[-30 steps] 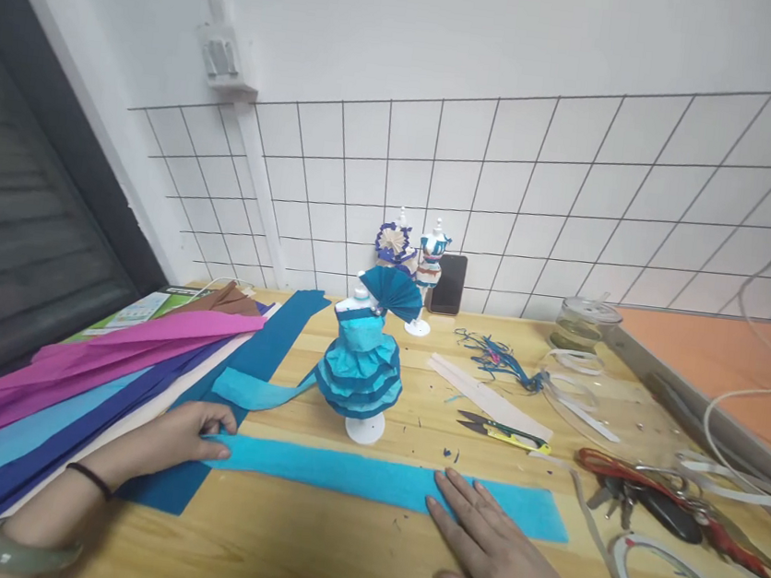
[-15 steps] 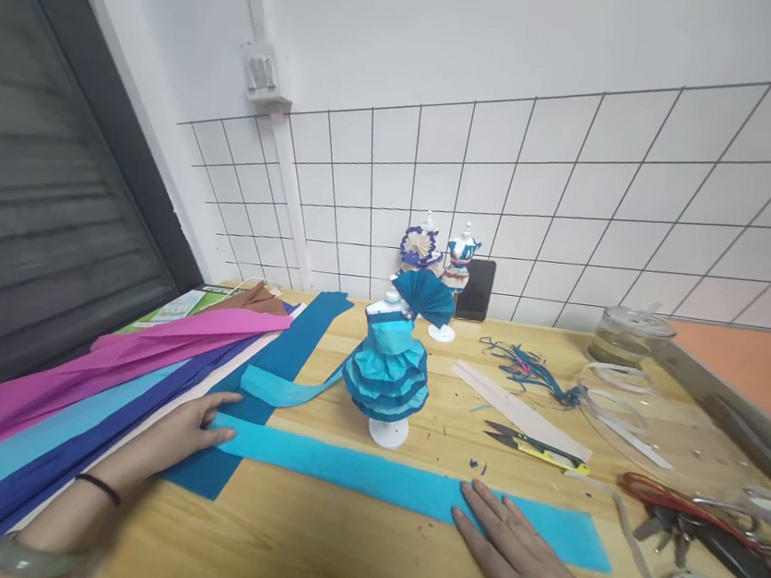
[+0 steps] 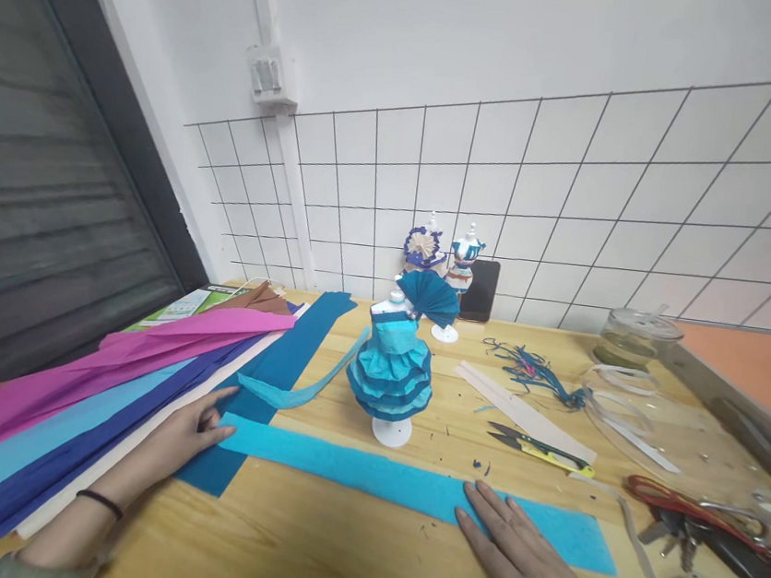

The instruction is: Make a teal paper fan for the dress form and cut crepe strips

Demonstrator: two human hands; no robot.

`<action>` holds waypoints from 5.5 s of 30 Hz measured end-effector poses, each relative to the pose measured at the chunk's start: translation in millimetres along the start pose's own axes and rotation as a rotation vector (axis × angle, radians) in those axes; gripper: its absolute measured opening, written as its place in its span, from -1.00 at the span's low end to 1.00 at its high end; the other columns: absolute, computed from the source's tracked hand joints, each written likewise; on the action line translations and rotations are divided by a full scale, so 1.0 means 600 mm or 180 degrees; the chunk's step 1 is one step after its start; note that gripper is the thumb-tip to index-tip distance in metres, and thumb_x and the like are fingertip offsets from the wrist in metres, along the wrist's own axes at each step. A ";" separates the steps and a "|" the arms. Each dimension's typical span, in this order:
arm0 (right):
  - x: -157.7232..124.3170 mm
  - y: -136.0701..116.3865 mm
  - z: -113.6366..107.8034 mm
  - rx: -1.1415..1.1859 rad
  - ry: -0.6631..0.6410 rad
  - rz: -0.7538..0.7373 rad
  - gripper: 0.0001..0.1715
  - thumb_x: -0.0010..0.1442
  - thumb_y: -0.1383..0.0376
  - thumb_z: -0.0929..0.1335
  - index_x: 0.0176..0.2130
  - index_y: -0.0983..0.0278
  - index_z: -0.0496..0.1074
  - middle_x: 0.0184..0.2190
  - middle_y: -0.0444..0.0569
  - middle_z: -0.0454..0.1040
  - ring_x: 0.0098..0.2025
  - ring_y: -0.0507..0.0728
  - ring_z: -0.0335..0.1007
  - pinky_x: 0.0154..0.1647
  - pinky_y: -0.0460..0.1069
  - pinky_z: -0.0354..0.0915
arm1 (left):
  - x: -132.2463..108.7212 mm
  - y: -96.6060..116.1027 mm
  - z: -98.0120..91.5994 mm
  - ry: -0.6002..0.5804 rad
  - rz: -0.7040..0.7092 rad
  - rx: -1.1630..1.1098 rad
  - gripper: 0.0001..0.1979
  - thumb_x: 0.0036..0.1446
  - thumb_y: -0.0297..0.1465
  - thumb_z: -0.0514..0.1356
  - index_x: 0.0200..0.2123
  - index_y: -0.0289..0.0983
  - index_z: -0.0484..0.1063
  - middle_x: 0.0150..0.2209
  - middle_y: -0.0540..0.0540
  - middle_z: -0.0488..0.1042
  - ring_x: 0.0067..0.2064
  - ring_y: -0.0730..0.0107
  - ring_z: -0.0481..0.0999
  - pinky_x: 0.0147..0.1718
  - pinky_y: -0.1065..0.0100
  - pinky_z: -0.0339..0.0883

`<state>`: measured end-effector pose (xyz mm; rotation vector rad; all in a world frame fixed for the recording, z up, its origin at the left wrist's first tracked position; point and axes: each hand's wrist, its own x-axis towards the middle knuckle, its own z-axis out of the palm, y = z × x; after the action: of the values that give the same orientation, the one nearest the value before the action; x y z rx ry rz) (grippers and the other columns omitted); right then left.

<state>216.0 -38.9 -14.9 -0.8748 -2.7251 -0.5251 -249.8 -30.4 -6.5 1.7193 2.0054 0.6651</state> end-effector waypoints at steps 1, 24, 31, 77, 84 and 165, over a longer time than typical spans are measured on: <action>0.000 0.000 0.000 -0.0032 0.0015 -0.0020 -0.48 0.22 0.08 0.17 0.03 0.32 0.36 0.05 0.15 0.26 -0.03 0.35 0.31 -0.21 0.10 0.43 | 0.000 0.001 0.001 0.0022 0.0007 0.0017 -0.32 -0.06 -0.12 0.12 0.11 -0.34 0.15 -0.58 0.14 0.14 -0.52 0.45 0.21 -0.51 0.44 0.11; -0.021 -0.003 0.010 0.1186 -0.0618 0.0784 -0.37 0.26 0.09 0.13 0.23 0.23 -0.05 0.22 -0.02 0.00 0.22 0.28 -0.08 0.13 0.20 0.12 | -0.022 0.045 0.024 0.0855 0.0780 0.1935 -0.52 0.12 -0.23 -0.02 0.09 -0.28 0.23 -0.08 -0.22 0.42 -0.02 0.05 0.35 -0.07 0.12 0.21; -0.024 -0.005 0.012 0.1305 -0.0712 0.0790 -0.42 0.26 0.06 0.13 0.21 0.14 0.02 0.24 -0.04 -0.03 0.24 0.31 -0.15 0.15 0.27 0.05 | -0.093 0.212 0.169 -0.0540 0.1956 0.1698 -0.38 0.10 -0.20 0.07 0.21 -0.18 -0.01 0.25 -0.12 0.02 0.25 0.11 -0.01 0.11 0.09 0.12; -0.022 -0.002 -0.040 0.1414 -0.0937 0.1032 -0.42 0.25 0.09 0.14 0.19 0.25 0.10 0.24 0.18 -0.07 0.25 0.35 -0.21 0.17 0.26 -0.01 | -0.092 0.244 0.283 0.0120 0.2502 0.1764 -0.37 0.09 -0.01 -0.04 0.20 -0.08 0.01 0.21 -0.17 0.12 0.18 0.00 0.16 0.06 0.02 0.07; -0.031 -0.004 -0.046 0.1270 -0.1154 0.1185 -0.30 0.25 0.02 0.07 0.20 0.42 0.06 0.22 0.19 -0.04 0.24 0.33 -0.15 0.18 0.24 0.00 | -0.091 0.252 0.282 0.0022 0.2381 0.1758 -0.42 0.10 0.00 -0.06 0.17 -0.03 0.06 0.19 -0.20 0.14 0.17 -0.06 0.17 0.04 -0.04 0.05; -0.132 0.102 -0.129 0.0838 0.0106 0.1626 -0.63 0.25 0.34 0.12 -0.22 0.24 0.47 -0.36 0.05 0.54 -0.27 0.15 0.45 -0.24 0.01 0.29 | -0.069 0.242 0.086 -0.0325 0.1239 0.2183 -0.63 0.14 -0.44 -0.13 -0.34 -0.19 0.48 -0.20 -0.11 0.54 -0.09 0.23 0.47 -0.09 0.25 0.19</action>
<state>323.9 -64.7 45.8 -1.3977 -2.3304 -0.0749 -98.1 -49.1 39.7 2.5115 1.9675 -0.0372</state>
